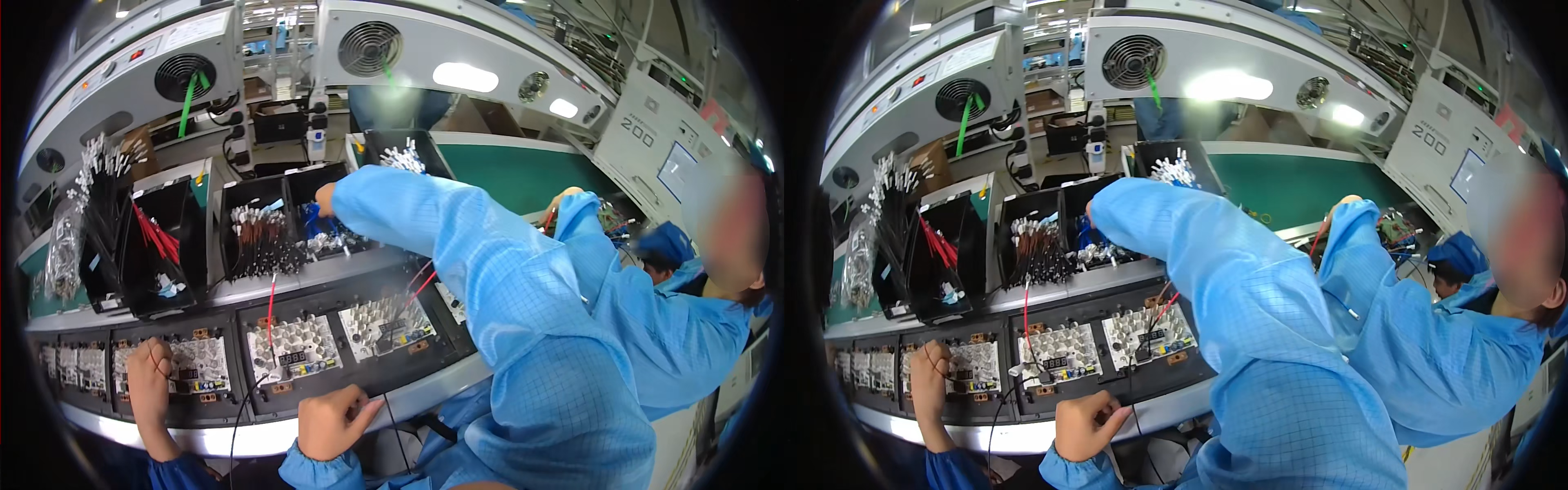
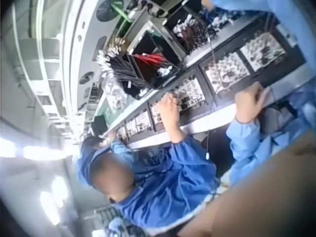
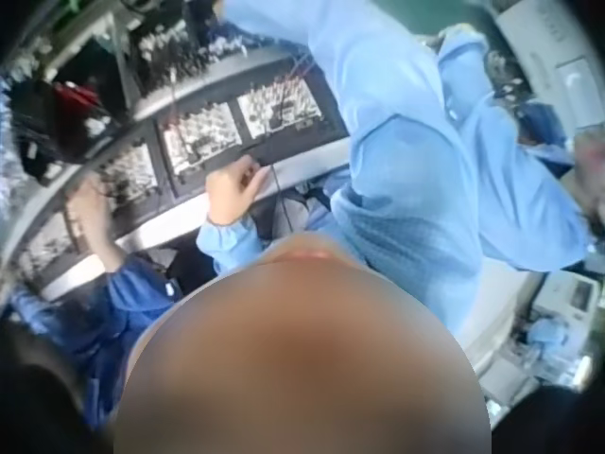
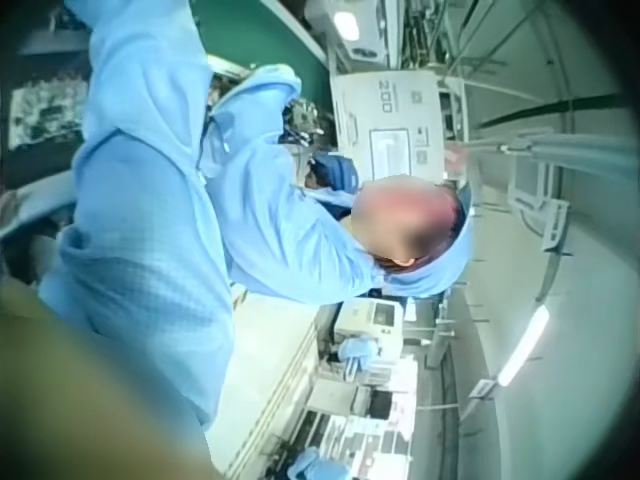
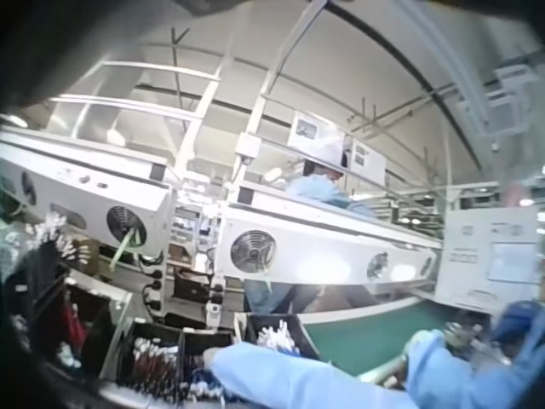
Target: Connecting wires and small components to circuit boards on an industrial assembly line.
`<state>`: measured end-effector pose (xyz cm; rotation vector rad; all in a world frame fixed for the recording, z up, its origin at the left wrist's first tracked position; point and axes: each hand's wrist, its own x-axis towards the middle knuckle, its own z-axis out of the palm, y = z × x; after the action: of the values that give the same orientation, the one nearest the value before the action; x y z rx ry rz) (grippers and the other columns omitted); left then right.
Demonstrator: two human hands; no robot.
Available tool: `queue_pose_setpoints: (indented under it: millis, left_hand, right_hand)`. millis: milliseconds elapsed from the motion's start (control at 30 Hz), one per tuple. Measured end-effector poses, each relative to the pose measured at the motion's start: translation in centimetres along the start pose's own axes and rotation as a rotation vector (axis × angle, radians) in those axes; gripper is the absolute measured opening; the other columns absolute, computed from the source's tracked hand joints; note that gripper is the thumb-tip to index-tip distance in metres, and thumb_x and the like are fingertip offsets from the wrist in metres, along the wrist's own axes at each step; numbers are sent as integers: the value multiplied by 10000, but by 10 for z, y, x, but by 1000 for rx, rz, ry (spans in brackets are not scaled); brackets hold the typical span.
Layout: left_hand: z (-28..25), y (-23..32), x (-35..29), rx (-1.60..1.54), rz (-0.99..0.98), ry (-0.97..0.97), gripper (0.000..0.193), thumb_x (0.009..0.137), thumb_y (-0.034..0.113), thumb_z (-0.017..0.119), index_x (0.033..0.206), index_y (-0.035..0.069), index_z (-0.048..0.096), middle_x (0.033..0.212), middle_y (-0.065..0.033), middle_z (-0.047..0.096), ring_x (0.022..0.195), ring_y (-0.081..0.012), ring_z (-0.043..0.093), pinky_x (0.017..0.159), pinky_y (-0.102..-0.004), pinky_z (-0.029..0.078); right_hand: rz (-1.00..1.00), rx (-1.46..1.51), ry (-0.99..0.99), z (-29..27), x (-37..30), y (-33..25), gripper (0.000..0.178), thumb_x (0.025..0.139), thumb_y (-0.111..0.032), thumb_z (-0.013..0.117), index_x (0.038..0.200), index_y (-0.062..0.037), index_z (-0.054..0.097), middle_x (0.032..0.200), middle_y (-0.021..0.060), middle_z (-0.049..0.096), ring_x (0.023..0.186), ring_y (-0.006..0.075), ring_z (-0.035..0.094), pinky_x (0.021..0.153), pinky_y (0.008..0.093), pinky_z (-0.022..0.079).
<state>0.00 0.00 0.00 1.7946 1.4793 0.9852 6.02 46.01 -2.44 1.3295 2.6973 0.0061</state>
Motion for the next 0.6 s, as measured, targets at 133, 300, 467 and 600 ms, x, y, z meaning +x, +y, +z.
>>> queue_pose_setpoints:
  millis: [133, 300, 467, 600]
  left_hand:
    - [7, -13, -6, 4, -17, 31, 223, 758, 229, 742, 706, 46, 626, 544, -97, 576, 482, -243, 592, 453, -299, 419]
    - [11, -4, -5, -20, 39, 65, 226, 788, 264, 716, 718, 67, 629, 537, -75, 566, 477, -239, 578, 445, -322, 411]
    - [14, -2, -1, -17, 104, 60, 212, 788, 240, 717, 725, 53, 643, 548, -88, 577, 482, -241, 587, 450, -314, 422]
    - [16, -5, -5, -12, 119, 76, 208, 792, 241, 715, 724, 58, 643, 555, -86, 587, 487, -239, 594, 450, -314, 426]
  right_hand:
    - [-184, -126, -101, -5, -12, -17, 290, 763, -347, 617, 691, -83, 715, 618, 73, 664, 597, 200, 668, 599, 354, 541]
    - [-90, 297, -122, -66, -31, 21, 327, 874, -329, 579, 787, -28, 672, 562, 40, 594, 467, 157, 579, 417, 300, 471]
    - [8, 271, -294, -56, -54, 39, 310, 888, -322, 552, 763, -49, 626, 639, 58, 635, 513, 165, 600, 482, 306, 494]
    - [-174, -230, -283, -39, -74, 12, 387, 859, -426, 533, 754, -87, 686, 682, 26, 687, 763, 233, 661, 700, 365, 492]
